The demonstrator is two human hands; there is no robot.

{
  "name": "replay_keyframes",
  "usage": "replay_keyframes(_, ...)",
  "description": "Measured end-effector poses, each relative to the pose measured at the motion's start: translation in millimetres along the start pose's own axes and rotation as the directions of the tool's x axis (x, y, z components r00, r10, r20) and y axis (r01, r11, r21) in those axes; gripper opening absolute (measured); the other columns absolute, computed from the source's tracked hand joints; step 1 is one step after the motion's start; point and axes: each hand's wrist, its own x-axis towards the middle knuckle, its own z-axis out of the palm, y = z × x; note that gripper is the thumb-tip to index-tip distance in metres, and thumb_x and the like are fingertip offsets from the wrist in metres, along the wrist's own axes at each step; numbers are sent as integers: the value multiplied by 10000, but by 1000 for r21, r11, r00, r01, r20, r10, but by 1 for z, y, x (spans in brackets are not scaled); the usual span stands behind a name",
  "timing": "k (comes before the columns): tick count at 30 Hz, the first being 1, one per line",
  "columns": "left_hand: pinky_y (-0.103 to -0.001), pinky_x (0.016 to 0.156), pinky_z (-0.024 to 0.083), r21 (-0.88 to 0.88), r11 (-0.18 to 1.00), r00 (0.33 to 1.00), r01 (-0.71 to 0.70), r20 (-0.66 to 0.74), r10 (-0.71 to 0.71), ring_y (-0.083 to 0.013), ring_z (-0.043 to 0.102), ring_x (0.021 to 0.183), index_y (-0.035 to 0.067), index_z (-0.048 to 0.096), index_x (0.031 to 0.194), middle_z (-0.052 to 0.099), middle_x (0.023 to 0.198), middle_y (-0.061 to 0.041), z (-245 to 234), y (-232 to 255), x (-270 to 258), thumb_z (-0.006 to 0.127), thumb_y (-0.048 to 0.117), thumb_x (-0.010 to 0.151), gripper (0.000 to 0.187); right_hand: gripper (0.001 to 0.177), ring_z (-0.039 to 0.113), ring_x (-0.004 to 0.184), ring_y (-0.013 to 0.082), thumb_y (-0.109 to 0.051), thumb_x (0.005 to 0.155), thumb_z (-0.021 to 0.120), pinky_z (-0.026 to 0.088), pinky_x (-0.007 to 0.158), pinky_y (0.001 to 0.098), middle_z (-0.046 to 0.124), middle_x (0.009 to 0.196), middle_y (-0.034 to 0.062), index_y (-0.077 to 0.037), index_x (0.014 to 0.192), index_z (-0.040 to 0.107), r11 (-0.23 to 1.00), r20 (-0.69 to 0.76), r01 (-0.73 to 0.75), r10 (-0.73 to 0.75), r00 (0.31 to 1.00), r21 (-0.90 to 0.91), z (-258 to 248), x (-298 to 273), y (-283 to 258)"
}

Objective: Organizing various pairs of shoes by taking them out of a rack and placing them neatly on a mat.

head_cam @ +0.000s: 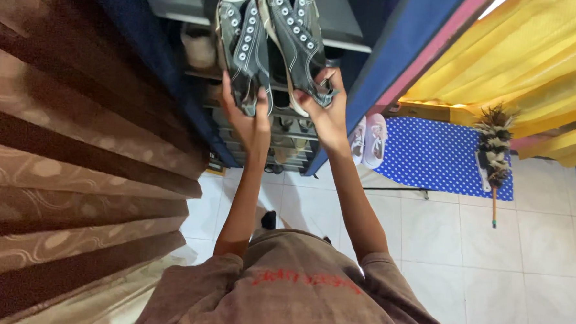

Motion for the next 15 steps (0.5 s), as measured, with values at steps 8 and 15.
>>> replay_keyframes(8, -413, 1212, 396, -117, 990, 996, 76, -35, -81, -306, 456, 1458, 46, 335, 1625, 382, 1598, -157, 15, 25, -131, 742, 192, 975, 781, 380, 518, 1002, 78, -36, 840, 744, 460, 876, 221, 468, 1084, -1, -89, 1086, 460, 999, 69, -47, 46, 997, 11, -99, -83, 1)
replay_keyframes(15, -352, 1113, 453, -308, 932, 979, 192, -6, -204, -257, 498, 1353, 39, 287, 1619, 395, 1563, -132, 33, 21, -248, 736, 140, 953, 810, 441, 475, 981, 86, -40, 775, 773, 429, 823, 213, 436, 1075, -7, -93, 1064, 444, 976, 48, -208, 205, 977, 59, -178, -161, -13)
